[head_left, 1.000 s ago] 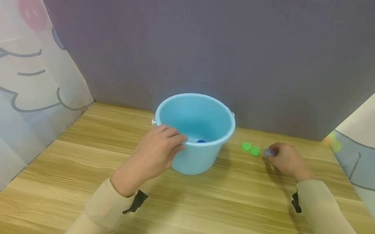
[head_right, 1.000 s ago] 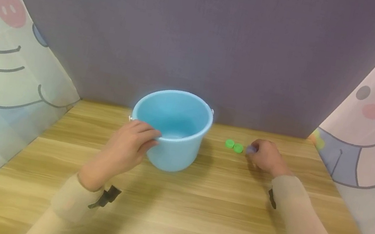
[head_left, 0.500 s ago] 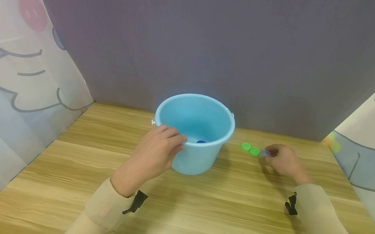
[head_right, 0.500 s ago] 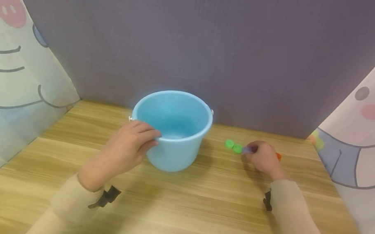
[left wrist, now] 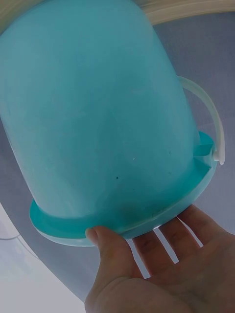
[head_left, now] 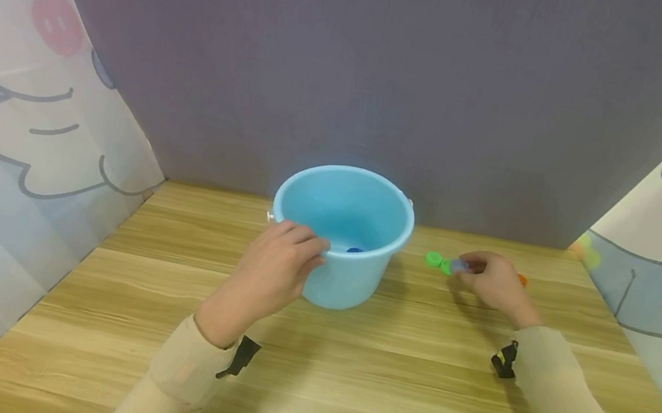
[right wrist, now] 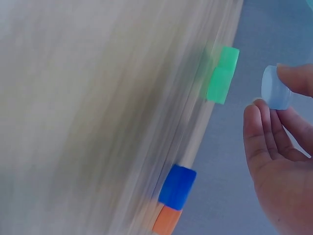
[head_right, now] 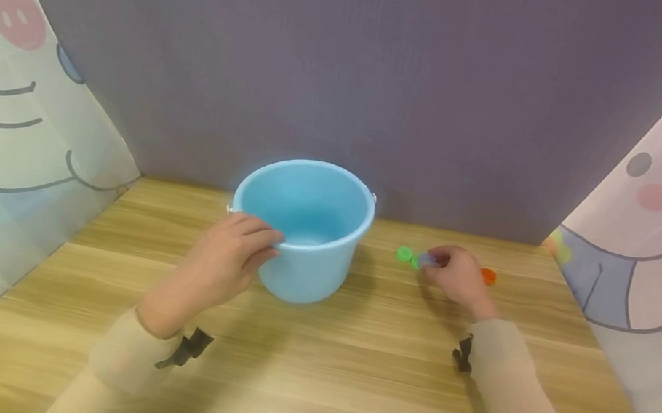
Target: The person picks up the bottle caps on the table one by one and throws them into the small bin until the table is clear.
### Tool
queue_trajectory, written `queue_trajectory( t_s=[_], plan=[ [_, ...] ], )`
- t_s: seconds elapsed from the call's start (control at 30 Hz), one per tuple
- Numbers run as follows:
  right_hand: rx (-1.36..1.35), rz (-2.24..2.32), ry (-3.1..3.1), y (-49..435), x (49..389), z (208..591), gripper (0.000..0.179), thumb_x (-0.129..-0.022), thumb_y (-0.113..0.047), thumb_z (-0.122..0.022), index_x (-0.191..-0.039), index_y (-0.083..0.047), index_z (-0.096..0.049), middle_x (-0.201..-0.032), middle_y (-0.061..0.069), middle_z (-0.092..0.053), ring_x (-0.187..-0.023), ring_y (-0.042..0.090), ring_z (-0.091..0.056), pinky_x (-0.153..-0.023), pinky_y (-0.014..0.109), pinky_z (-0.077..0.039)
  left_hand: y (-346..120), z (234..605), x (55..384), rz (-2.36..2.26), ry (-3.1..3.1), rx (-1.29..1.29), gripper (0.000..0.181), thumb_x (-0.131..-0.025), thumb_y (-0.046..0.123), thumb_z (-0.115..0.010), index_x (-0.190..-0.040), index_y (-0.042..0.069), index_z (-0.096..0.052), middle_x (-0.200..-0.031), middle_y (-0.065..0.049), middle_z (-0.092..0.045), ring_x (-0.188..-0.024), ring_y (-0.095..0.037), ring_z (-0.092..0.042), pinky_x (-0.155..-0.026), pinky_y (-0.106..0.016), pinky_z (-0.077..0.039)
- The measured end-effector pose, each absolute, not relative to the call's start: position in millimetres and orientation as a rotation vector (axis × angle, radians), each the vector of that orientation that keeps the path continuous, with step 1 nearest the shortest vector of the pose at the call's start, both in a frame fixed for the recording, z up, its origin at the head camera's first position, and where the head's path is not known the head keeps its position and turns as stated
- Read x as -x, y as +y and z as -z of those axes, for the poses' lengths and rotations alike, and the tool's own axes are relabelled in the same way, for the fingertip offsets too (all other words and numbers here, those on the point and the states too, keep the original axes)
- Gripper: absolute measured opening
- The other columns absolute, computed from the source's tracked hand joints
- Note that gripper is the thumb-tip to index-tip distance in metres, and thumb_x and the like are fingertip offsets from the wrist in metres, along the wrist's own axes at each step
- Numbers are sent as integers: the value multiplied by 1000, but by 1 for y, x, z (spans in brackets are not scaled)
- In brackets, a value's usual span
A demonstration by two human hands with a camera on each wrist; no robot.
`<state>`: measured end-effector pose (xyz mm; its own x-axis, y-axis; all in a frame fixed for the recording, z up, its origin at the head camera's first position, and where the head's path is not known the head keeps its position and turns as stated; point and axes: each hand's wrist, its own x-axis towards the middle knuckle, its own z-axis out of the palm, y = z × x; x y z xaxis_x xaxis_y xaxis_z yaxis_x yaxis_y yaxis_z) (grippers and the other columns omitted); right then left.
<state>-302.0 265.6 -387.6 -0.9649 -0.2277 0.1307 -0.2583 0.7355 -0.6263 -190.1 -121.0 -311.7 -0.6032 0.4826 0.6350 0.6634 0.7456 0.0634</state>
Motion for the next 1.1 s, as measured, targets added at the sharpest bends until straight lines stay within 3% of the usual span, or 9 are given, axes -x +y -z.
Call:
queue_trajectory(
  t_s=[0.33,0.53,1.1],
  plan=[
    [-361,-1135,-2872,255,295,382,48,-98,-28,-68,-133,4,-61,-122,24,-64,-109,37,-62,-88,49,-54,-121,312,191,390,-2338,856,16,-89,6,-77,-105,6,-75,-96,-5,-72,-92,-26,-61,-82,-38,-52],
    [-380,-1155,-2833,249,295,380,45,-97,-25,-70,-130,4,-63,-118,23,-67,-106,35,-63,-86,43,-54,-122,312,191,395,-2332,863,15,-89,5,-76,-104,6,-75,-96,-5,-72,-91,-27,-61,-82,-38,-51],
    [-440,-1190,-2767,231,291,371,43,-95,-22,-72,-128,5,-64,-118,23,-67,-104,34,-65,-89,44,-53,-122,312,191,396,-2331,865,15,-89,5,-77,-104,6,-75,-95,-5,-72,-91,-27,-61,-82,-39,-51]
  ],
)
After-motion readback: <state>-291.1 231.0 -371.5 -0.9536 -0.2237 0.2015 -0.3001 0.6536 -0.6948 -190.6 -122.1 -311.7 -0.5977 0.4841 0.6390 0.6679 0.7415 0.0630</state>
